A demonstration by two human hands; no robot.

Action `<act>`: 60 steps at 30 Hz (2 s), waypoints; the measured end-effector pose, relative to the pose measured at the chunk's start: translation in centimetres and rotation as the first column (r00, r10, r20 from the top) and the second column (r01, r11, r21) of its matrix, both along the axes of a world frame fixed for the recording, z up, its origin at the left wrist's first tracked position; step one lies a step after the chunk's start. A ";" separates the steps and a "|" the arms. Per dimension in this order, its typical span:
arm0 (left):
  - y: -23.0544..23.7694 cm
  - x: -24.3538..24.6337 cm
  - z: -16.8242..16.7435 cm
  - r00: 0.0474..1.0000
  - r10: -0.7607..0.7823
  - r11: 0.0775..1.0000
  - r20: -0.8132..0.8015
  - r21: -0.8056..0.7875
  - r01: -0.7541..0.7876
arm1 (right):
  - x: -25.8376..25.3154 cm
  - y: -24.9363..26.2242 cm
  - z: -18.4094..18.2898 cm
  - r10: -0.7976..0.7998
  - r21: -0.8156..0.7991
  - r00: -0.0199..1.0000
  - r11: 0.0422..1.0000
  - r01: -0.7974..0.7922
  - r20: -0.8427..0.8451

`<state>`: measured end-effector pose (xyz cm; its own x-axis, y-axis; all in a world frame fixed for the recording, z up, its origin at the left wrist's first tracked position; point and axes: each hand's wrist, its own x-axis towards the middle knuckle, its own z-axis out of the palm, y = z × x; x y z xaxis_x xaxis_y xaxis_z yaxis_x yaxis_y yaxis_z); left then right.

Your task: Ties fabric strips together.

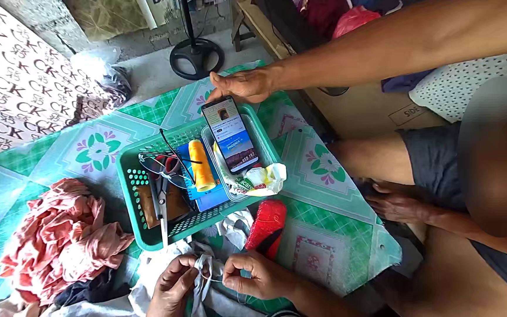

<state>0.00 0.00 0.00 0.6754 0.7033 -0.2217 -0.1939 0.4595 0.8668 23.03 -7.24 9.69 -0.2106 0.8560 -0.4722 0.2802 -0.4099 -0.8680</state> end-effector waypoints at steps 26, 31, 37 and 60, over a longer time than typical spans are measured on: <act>-7.7 -5.0 4.0 0.986 0.015 0.970 0.168 0.235 -0.055 | -7.5 -11.0 -6.1 -0.047 0.696 0.980 0.698 0.171 -0.195; -8.9 -6.1 4.6 0.980 0.011 0.975 0.197 0.217 -0.054 | -8.3 -12.1 -5.7 -0.031 0.722 0.986 0.677 0.143 -0.167; -9.9 -6.9 5.0 0.981 0.040 0.979 0.192 0.187 -0.077 | -8.8 -13.2 -5.2 -0.035 0.742 0.990 0.659 0.125 -0.136; -10.8 -7.6 5.3 0.975 0.160 0.953 0.153 0.232 -0.192 | -6.3 -17.0 -5.6 -0.284 0.769 0.957 0.598 0.227 -0.062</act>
